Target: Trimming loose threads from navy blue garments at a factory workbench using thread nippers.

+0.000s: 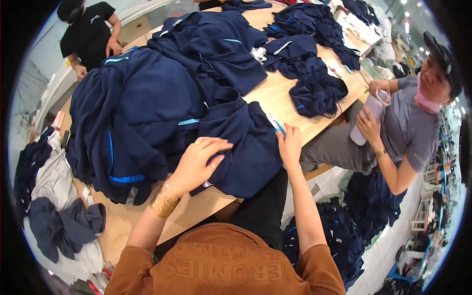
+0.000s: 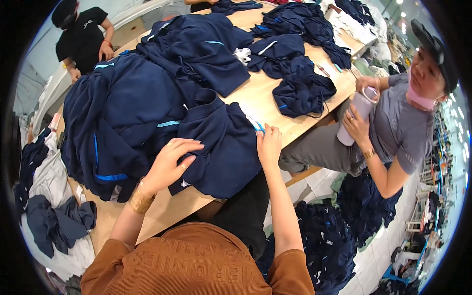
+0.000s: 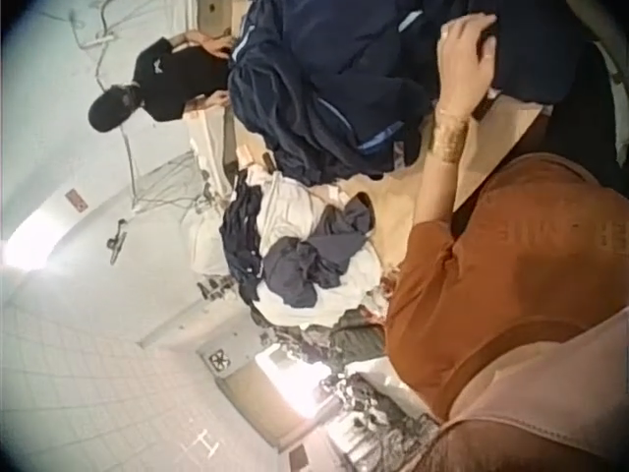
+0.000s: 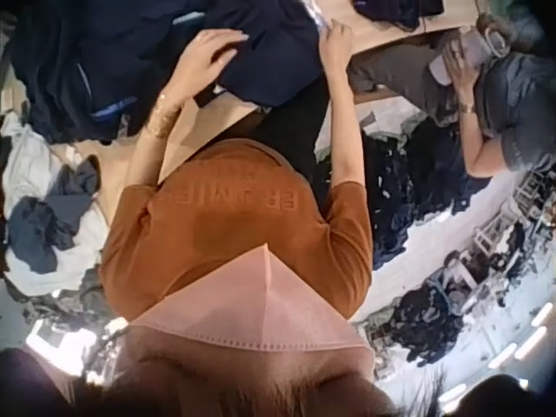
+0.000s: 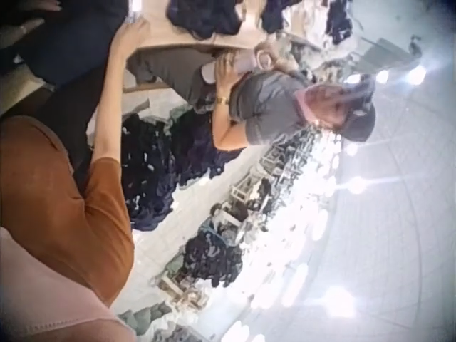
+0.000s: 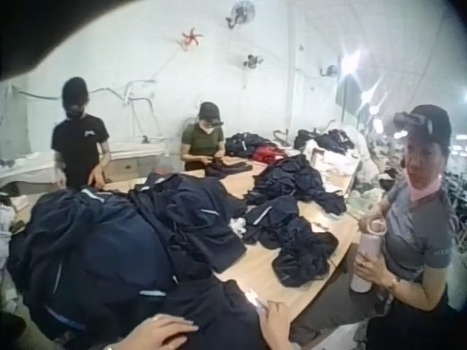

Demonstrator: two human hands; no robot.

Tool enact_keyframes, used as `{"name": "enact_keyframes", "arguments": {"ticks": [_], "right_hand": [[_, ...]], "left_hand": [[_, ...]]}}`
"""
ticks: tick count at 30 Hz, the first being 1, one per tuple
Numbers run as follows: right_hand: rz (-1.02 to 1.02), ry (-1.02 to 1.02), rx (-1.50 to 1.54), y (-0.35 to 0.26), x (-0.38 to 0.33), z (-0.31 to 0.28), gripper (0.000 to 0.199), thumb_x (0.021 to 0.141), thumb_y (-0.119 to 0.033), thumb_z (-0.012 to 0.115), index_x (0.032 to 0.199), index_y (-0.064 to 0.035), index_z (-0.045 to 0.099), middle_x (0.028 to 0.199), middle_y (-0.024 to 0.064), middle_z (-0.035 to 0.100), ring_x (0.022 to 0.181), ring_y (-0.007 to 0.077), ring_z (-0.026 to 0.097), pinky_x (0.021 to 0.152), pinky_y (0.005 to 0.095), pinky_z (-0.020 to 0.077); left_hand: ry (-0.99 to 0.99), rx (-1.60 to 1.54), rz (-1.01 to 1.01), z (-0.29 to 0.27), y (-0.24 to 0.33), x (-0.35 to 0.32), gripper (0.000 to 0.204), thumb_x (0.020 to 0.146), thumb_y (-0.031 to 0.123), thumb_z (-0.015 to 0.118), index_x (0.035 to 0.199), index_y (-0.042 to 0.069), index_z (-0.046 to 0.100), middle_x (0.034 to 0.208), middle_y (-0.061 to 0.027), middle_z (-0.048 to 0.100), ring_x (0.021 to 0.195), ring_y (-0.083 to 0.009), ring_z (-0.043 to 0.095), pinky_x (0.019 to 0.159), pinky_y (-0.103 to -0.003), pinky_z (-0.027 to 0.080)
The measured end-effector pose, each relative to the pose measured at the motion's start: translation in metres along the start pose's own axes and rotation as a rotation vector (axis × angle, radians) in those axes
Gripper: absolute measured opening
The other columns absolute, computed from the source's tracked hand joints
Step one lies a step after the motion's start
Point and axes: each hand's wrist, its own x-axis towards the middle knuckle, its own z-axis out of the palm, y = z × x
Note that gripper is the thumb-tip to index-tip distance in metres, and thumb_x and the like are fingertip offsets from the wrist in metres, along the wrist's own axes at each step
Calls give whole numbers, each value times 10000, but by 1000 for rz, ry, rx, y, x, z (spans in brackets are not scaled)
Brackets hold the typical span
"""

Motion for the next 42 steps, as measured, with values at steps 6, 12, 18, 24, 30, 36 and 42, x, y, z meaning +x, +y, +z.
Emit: {"name": "enact_keyframes", "arguments": {"ticks": [6, 12, 18, 24, 30, 36, 42], "right_hand": [[77, -230, -275, 5, 8, 4, 262, 805, -238, 599, 893, 5, 555, 904, 173, 532, 837, 297, 553, 714, 398, 470], [265, -169, 159, 2, 4, 13, 193, 852, -151, 488, 827, 25, 562, 792, 219, 610, 710, 348, 621, 654, 409, 499], [611, -303, 1227, 30, 3, -51, 178, 916, -138, 442, 1005, 7, 491, 824, 142, 610, 728, 216, 625, 689, 316, 509], [507, -370, 1471, -26, 30, -145, 140, 890, -123, 524, 1002, -67, 461, 736, 83, 567, 656, 176, 601, 669, 347, 535], [229, -513, 1636, -112, 47, -191, 325, 857, -74, 550, 1164, -23, 457, 705, 109, 586, 638, 186, 601, 688, 308, 519], [234, -690, 1700, -157, 31, -177, 281, 812, -76, 607, 1075, 14, 566, 716, -2, 489, 514, 41, 343, 462, 193, 254], [304, -919, 1359, -141, 31, -189, 395, 626, -120, 783, 942, -8, 574, 744, -16, 526, 624, 75, 463, 559, 218, 353]], "left_hand": [[94, -235, -118, 25, -19, 50, 398, 826, 146, 596, 1204, 57, 508, 1197, -112, 539, 1146, -264, 486, 978, -342, 364], [89, 233, -205, 48, -111, 90, 323, 808, 245, 617, 1036, 18, 584, 998, -161, 613, 961, -322, 566, 855, -403, 427], [-222, -463, -153, 8, -39, 98, 184, 853, 143, 589, 924, -26, 600, 841, -34, 650, 766, -121, 602, 709, -240, 457], [-411, -728, -172, -71, 33, 82, 183, 846, 112, 626, 952, -37, 621, 833, 14, 610, 788, -46, 529, 729, -199, 438], [-510, -655, -54, -97, 58, 72, 221, 855, 136, 617, 964, -55, 607, 820, 11, 603, 771, -41, 517, 721, -193, 423], [-522, -751, -84, -109, 68, 50, 187, 833, 77, 631, 956, -64, 625, 817, -5, 627, 734, -37, 542, 696, -181, 437], [-611, -732, -60, -129, 62, 51, 220, 842, 59, 614, 1014, -76, 591, 855, -20, 632, 788, -29, 536, 716, -189, 454]]}}
